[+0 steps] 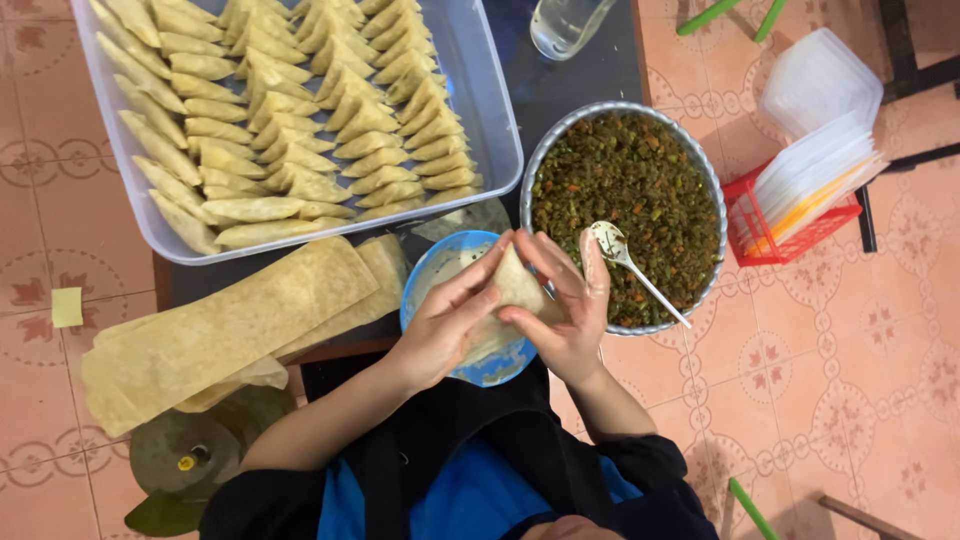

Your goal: The person sits on the floor and assembles samosas by folding pastry sheets, adding a spoonful of vegetable filling, and sealing the edges. The finished samosas are placed in a large plastic container.

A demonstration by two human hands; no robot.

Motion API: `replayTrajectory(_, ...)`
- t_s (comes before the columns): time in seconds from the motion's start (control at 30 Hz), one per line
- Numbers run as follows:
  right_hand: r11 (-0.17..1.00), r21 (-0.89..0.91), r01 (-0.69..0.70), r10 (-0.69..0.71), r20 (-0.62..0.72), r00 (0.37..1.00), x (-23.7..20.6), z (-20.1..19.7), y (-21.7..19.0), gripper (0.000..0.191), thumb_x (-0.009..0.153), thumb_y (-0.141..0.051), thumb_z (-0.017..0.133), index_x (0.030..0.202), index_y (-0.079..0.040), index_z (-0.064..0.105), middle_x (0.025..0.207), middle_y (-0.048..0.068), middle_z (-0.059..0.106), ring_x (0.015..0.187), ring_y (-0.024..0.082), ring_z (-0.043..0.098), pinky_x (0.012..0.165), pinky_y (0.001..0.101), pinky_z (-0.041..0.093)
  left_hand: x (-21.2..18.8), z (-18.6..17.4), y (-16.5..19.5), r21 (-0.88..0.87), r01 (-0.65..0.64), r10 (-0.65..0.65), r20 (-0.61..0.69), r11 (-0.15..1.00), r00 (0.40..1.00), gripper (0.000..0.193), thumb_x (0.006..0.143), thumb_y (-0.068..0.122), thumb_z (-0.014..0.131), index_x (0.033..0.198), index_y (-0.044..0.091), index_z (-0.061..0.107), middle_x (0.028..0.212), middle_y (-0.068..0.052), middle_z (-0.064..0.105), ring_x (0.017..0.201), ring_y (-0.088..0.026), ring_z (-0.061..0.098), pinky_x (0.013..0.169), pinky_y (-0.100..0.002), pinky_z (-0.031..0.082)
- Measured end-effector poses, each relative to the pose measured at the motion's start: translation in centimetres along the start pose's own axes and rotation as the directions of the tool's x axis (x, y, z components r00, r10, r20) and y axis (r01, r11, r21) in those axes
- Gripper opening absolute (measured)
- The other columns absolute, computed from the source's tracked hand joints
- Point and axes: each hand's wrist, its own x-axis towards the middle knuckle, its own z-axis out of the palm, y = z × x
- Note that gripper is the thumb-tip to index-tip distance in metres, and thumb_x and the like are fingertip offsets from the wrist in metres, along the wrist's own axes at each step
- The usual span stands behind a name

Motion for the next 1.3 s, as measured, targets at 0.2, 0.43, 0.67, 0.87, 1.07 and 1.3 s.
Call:
replayTrajectory(0.2,0.926,-0.362,0.107,-0.127,-0.033,0.991,-3.1,-0.8,3.1,0.065,0.099,0.009,0.06,0.157,-0.003,0.032,0.139,0.018,0.065,0.139,0.037,0.059,0.122,0.0503,0.044,-0.6,-0.4,1.6,-0.17,-0.041,0.037,-0.029,0.985,0.999,0.055,0.108,0.012,0.044,0.161,0.005,0.029,0.151,-0.021,0.051,0.137,-0.027,0.056,0.114,-0.043,0.049)
replayTrajectory(0.43,0.637,0.571,-0.518,0.573,0.1,0.814,-3.3,-0.1,1.9,0.065,0.095,-0.045,0.064,0.135,0.006,0.059,0.128,0.028,0.062,0.128,0.04,0.056,0.118,0.0503,0.038,-0.3,-2.2,-0.4,-0.185,-0.027,0.008,-0.106,0.982,0.994,0.053,0.11,0.013,0.049,0.16,0.002,0.037,0.14,-0.019,0.059,0.122,-0.025,0.063,0.102,-0.04,0.055)
replayTrajectory(0.67,0.096,0.987,-0.125,0.746,0.012,0.666,-0.4,2.1,0.7,0.083,0.107,-0.003,0.066,0.169,0.004,0.009,0.145,0.019,0.063,0.128,0.029,0.064,0.1,0.0361,0.053,0.1,-3.8,-2.2,0.029,-0.172,0.171,-0.346,0.985,0.923,0.049,0.097,-0.003,0.067,0.144,-0.011,0.053,0.124,-0.02,0.068,0.107,-0.022,0.072,0.092,-0.039,0.061)
replayTrajectory(0.87,0.867,0.384,-0.317,0.402,-0.164,0.901,-2.9,2.7,-0.3,0.094,0.09,0.005,0.064,0.158,-0.012,0.002,0.165,-0.008,0.027,0.133,0.023,0.059,0.106,0.0397,0.054,0.1,-3.4,-1.9,0.194,-0.228,0.279,-0.299,0.954,0.912,0.056,0.1,0.007,0.063,0.153,-0.003,0.045,0.139,-0.022,0.064,0.124,-0.029,0.068,0.105,-0.038,0.057)
replayTrajectory(1.07,0.94,-0.285,0.188,0.024,0.605,0.796,-1.3,1.6,0.9,0.116,0.054,0.008,0.067,0.156,-0.025,0.025,0.117,0.019,0.077,0.119,0.034,0.071,0.11,0.0484,0.05,-0.6,-3.2,-0.4,-0.09,-0.194,0.193,-0.027,0.977,0.981,0.061,0.109,0.016,0.046,0.165,0.001,0.026,0.171,-0.017,0.032,0.16,-0.028,0.032,0.127,-0.037,0.031)
replayTrajectory(1.3,0.909,0.406,-0.094,0.078,0.054,0.995,1.1,0.3,-0.7,0.085,0.099,0.002,0.061,0.169,-0.016,0.015,0.125,0.015,0.075,0.128,0.03,0.068,0.127,0.0524,0.043,-0.8,-3.2,0.7,0.358,-0.182,0.156,0.1,0.916,0.983,0.072,0.106,-0.001,0.051,0.168,0.005,0.014,0.175,-0.016,0.026,0.16,-0.026,0.03,0.129,-0.037,0.027)
